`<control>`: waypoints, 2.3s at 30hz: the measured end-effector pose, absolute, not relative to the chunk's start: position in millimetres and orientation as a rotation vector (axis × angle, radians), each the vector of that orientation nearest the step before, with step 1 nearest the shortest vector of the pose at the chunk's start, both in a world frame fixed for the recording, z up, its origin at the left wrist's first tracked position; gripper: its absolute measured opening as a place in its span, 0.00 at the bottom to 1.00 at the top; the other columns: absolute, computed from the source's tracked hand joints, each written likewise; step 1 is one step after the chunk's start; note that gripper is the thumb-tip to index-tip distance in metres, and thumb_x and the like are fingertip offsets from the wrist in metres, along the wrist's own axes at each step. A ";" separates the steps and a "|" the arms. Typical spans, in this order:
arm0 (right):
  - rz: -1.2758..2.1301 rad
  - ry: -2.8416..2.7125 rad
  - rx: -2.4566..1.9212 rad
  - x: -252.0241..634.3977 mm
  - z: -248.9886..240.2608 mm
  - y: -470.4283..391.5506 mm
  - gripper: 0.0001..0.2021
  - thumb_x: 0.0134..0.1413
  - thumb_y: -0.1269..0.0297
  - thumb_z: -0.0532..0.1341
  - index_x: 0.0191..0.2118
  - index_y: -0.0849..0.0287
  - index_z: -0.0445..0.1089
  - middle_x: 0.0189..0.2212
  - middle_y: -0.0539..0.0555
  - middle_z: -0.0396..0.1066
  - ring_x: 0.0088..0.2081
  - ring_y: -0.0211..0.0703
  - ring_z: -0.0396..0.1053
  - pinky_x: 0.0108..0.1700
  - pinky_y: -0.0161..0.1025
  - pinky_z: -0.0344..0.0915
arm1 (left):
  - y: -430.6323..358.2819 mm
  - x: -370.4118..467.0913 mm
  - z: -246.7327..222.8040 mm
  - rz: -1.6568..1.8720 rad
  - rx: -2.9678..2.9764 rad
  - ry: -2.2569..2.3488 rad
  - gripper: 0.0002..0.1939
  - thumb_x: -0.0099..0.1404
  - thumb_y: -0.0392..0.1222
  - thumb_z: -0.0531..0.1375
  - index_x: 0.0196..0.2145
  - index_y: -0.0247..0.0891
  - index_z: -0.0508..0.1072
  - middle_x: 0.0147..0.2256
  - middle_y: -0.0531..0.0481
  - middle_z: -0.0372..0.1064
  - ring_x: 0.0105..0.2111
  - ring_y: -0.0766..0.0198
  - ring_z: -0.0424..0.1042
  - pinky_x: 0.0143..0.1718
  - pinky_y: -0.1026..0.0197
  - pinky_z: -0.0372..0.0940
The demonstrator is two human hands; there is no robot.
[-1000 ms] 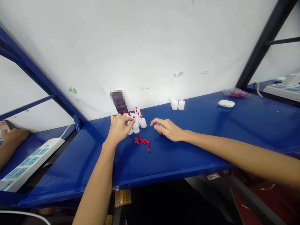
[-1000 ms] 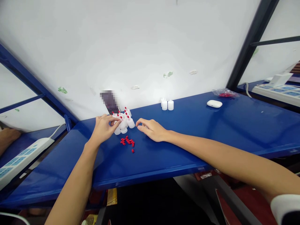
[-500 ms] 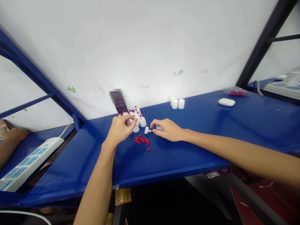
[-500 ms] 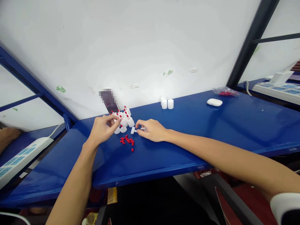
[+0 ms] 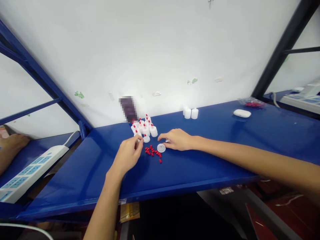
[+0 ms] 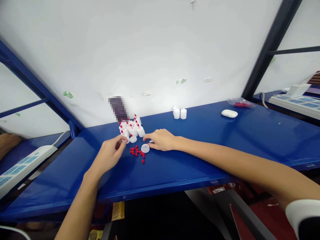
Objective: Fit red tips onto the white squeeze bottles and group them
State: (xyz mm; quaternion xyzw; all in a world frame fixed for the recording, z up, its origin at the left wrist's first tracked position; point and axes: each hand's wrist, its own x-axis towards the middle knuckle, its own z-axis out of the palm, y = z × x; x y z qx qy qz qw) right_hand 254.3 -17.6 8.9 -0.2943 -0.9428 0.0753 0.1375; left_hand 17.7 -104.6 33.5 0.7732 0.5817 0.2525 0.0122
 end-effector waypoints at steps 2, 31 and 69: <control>0.259 -2.785 -0.749 256.2 11.4 -14.4 0.15 0.62 0.60 0.58 0.52 0.49 0.73 0.36 0.53 0.79 0.36 0.47 0.75 0.35 0.38 0.60 | -115.3 14.2 18.5 0.735 2.418 1.821 0.14 0.71 0.40 0.49 0.45 0.39 0.73 0.34 0.49 0.70 0.32 0.62 0.70 0.35 0.60 0.62; -0.878 -3.030 -0.450 167.0 93.7 -13.8 0.13 0.58 0.80 0.55 0.43 0.63 0.73 0.34 0.61 0.77 0.39 0.51 0.76 0.33 0.40 0.60 | -126.7 18.6 -7.4 0.669 2.332 1.810 0.20 0.73 0.38 0.45 0.57 0.39 0.68 0.44 0.44 0.63 0.45 0.58 0.68 0.51 0.52 0.65; 1.999 -1.752 -0.325 202.6 26.9 -68.8 0.19 0.55 0.56 0.46 0.23 0.61 0.64 0.16 0.52 0.64 0.18 0.39 0.62 0.21 0.35 0.59 | -143.2 66.9 20.0 1.849 1.821 1.269 0.05 0.62 0.39 0.65 0.37 0.39 0.80 0.35 0.48 0.76 0.37 0.62 0.74 0.42 0.59 0.69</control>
